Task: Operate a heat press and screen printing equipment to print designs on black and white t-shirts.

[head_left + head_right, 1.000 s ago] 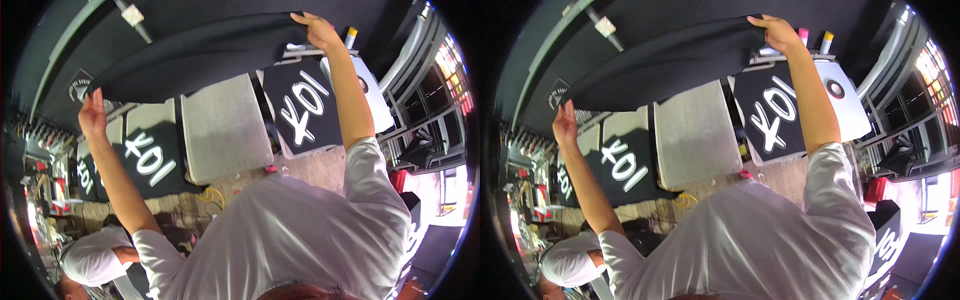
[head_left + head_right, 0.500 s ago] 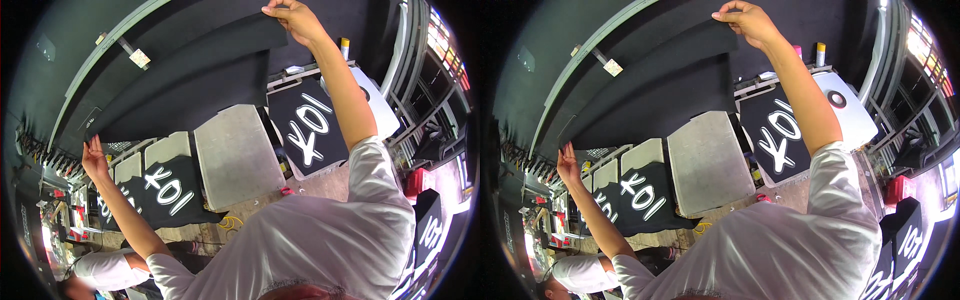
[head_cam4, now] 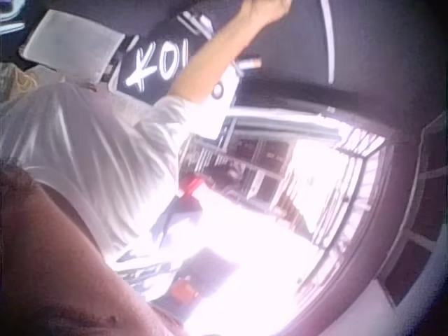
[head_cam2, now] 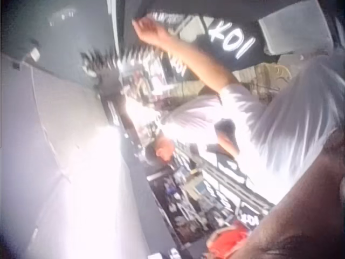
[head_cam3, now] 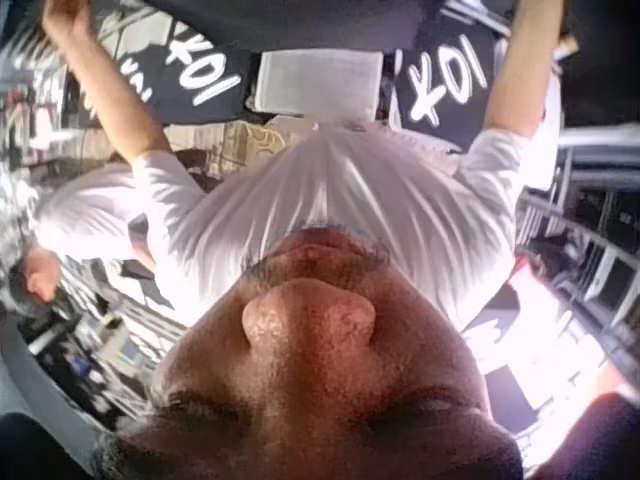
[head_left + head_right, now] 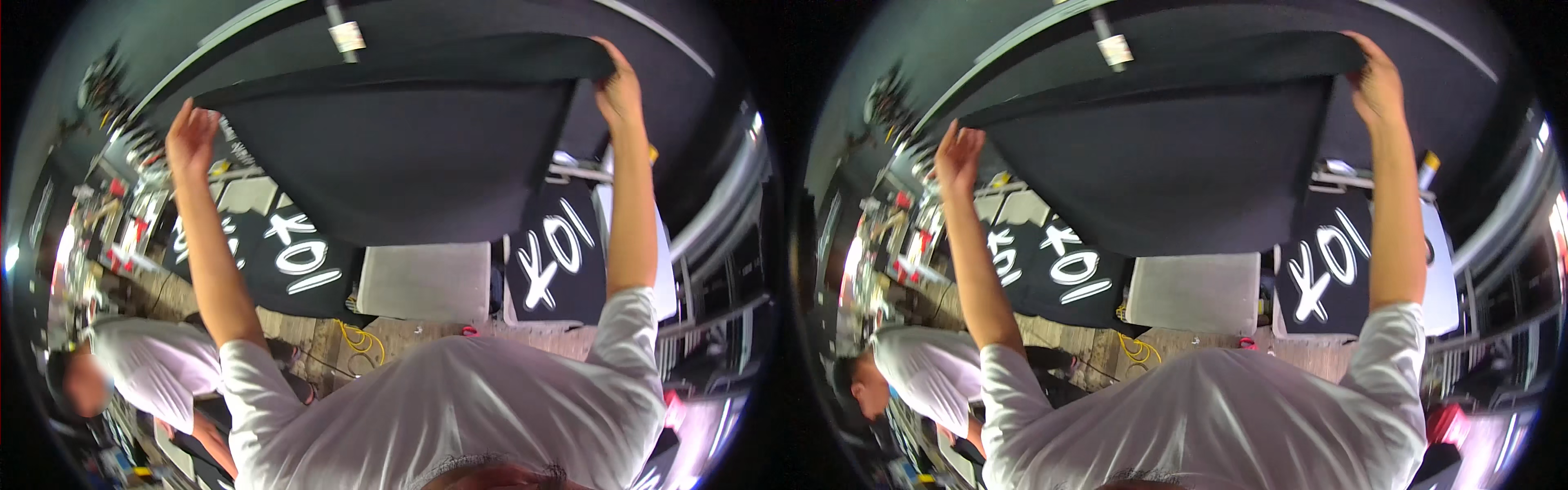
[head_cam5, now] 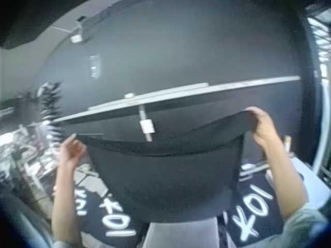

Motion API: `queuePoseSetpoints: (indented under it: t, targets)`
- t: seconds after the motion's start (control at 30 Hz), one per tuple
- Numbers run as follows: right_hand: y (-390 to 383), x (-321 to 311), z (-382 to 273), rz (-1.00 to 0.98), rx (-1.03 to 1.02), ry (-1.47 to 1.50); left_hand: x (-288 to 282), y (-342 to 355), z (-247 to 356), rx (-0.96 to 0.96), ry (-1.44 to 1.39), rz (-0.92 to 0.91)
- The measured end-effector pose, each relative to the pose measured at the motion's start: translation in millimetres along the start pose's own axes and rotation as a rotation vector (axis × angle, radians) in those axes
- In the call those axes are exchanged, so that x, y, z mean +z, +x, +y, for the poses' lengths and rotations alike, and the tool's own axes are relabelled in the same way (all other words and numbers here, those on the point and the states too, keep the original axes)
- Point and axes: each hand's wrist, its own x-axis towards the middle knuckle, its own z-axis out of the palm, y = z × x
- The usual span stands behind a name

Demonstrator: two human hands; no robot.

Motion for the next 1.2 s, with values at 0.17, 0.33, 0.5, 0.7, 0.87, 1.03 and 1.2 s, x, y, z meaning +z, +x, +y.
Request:
queuePoseSetpoints:
  t: [0.17, 0.33, 0.5, 0.7, 0.87, 1.03, 1.2]
  targets:
    - [20.9, 7.8, -5.3, 0.034, 0.149, -0.143, 24.5, -3.9, -11.2, 0.125, -0.023, 0.047]
    - [25.4, 5.3, 4.1, 0.081, 0.25, -0.179, 35.0, -18.0, -21.3, 0.159, 0.232, 0.068]
    - [20.0, 2.1, -1.8, 0.044, 0.291, -0.192, 21.0, -22.9, -32.1, 0.16, 0.239, 0.12]
    - [9.2, -2.2, -4.2, -0.006, 0.26, -0.145, 13.2, -24.5, -43.5, 0.247, 0.2, 0.12]
    - [-1.8, -7.7, -6.7, -0.094, 0.192, 0.119, 1.4, -28.6, -53.8, 0.312, -0.015, 0.14]
    - [-19.6, 5.3, -8.3, 0.003, 0.28, 0.248, -35.5, -33.9, -64.0, 0.351, -0.168, 0.059]
    - [-36.9, 8.7, -12.8, -0.034, 0.307, 0.29, -39.2, -46.9, -75.5, 0.374, -0.239, 0.042]
